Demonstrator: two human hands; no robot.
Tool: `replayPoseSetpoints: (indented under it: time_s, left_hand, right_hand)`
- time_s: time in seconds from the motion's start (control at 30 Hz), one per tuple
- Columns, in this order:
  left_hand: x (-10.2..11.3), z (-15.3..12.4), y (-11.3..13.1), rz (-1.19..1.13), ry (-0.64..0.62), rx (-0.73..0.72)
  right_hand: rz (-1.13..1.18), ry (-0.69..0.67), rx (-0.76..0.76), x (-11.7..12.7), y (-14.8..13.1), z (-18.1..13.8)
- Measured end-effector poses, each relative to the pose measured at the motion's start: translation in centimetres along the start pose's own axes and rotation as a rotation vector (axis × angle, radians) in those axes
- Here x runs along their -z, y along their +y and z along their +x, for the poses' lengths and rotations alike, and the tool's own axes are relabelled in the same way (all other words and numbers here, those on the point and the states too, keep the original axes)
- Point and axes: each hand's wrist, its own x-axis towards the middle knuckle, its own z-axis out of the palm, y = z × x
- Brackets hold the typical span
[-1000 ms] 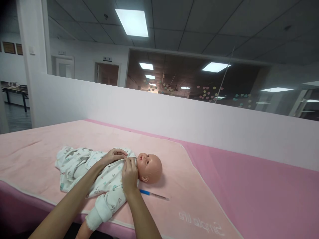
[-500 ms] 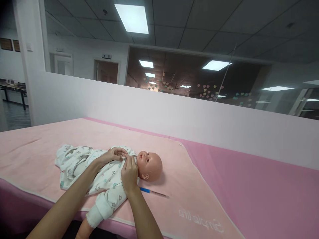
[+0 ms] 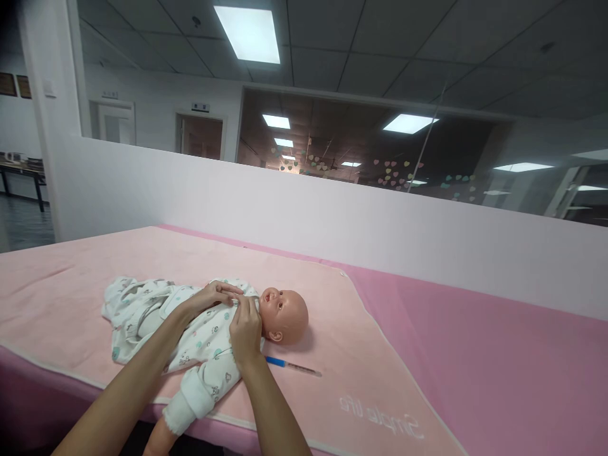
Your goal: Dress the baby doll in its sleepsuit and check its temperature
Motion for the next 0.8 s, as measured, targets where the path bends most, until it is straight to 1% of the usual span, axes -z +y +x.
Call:
replayPoseSetpoints:
  time_s: [0.23, 0.33, 0.47, 0.63, 0.8]
  left_hand:
    - [0.0, 0.1, -0.1, 0.053, -0.005, -0.022]
    - [0.1, 0.2, -0.3, 0.044, -0.025, -0.034]
    - [0.1, 0.3, -0.4, 0.007, -0.066, -0.042]
    - [-0.2, -0.3, 0.1, -0.032, -0.108, -0.065]
    - [-0.5, -0.8, 0.3, -0.024, -0.132, -0.124]
  right_hand:
    - [0.063, 0.005, -0.020, 0.0, -0.1, 0.2]
    - [0.079, -0.001, -0.020, 0.2, -0.3, 0.2]
    - [0.045, -0.011, -0.006, 0.3, -0.4, 0.1]
    - [0.039, -0.013, 0.015, 0.3, -0.4, 0.1]
    - [0.054, -0.026, 0.016, 0.5, -0.7, 0.2]
